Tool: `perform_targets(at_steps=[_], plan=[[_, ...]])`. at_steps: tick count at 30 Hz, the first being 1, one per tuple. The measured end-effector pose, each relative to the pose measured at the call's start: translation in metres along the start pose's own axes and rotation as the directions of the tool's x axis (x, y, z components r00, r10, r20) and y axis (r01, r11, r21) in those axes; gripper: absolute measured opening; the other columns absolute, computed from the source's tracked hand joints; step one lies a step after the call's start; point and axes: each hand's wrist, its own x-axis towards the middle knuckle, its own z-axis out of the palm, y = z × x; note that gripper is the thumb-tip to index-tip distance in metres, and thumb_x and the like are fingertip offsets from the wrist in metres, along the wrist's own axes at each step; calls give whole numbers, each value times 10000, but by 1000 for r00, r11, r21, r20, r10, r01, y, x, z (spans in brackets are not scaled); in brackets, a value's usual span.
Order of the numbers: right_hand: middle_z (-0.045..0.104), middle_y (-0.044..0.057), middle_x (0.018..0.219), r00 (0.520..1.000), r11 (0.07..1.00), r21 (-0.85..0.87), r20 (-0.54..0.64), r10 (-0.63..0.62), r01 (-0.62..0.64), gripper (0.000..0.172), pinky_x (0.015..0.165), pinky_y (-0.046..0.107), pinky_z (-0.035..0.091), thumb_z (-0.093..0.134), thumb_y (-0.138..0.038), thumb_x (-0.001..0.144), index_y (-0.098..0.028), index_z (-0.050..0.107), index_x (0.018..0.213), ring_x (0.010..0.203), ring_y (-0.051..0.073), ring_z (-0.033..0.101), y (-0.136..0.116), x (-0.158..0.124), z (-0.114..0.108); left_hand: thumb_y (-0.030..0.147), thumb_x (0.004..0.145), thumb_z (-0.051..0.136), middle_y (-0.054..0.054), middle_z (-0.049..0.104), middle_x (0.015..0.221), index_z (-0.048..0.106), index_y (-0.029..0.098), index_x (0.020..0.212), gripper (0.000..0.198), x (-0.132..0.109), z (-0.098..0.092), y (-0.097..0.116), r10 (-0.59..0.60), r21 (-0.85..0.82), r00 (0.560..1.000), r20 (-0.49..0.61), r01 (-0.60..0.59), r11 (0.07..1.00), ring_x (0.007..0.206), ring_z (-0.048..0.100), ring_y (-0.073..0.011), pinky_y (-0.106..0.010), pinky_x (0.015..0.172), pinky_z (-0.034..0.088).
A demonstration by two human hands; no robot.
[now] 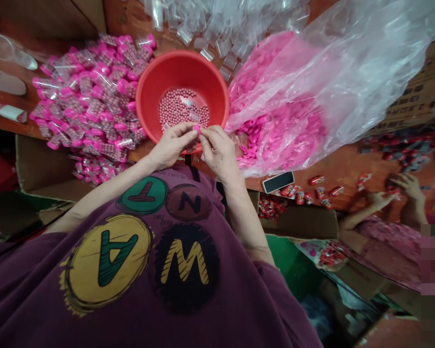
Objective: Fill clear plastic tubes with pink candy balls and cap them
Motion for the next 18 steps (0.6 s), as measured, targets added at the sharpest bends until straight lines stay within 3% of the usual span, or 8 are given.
perform_targets(at_steps=[3, 5, 7, 9, 13, 18], plan=[[722, 94, 1288, 998, 993, 104, -18, 59, -57, 400, 1077, 503, 627, 546, -515, 1114, -281, 701, 1399, 1194, 238, 701, 5, -6, 10, 413, 1024, 756, -26, 729, 886, 743, 192, 1104, 236, 3, -8, -1, -3, 11, 1000, -22, 4, 1000, 684, 651, -95, -237, 650, 565], [701, 92, 1312, 980, 967, 202, -91, 175, -154, 471, 1050, 507, 652, 525, -568, 1115, -303, 627, 1490, 1187, 235, 707, 12, -10, 21, 406, 1004, 783, -22, 740, 887, 747, 188, 1108, 243, 4, -12, -2, 20, 31, 999, -31, -19, 999, 693, 656, -94, -237, 673, 575], [697, 94, 1276, 945, 930, 279, -153, 289, -239, 501, 979, 487, 682, 518, -605, 1112, -303, 592, 1505, 1117, 228, 723, 19, -11, 29, 372, 973, 818, -19, 755, 898, 758, 181, 1099, 237, 4, -14, -2, 44, 61, 999, -16, -43, 997, 725, 669, -95, -235, 713, 585], [703, 91, 1221, 936, 924, 278, -160, 313, -261, 466, 951, 478, 686, 536, -609, 1104, -285, 631, 1426, 1068, 226, 723, 21, -10, 32, 346, 949, 837, -23, 775, 923, 774, 176, 1093, 232, 2, -15, -2, 58, 87, 998, 5, -58, 995, 773, 692, -104, -238, 750, 594], [689, 92, 1204, 984, 985, 4, -35, 175, -175, 395, 1031, 518, 634, 580, -526, 1081, -249, 647, 1354, 1093, 243, 682, 7, -6, 25, 311, 949, 818, -41, 809, 956, 794, 173, 1096, 203, 1, -13, -5, 34, 92, 999, -23, -32, 995, 809, 718, -122, -253, 774, 612], [617, 175, 1314, 989, 920, -372, 35, 143, -120, 609, 1114, 624, 546, 672, -470, 980, -165, 517, 1484, 1268, 356, 593, 1, -4, 33, 219, 946, 792, -22, 795, 886, 772, 162, 1073, 140, 3, -5, -11, -46, 52, 992, -118, 52, 997, 725, 710, -110, -240, 708, 622]])
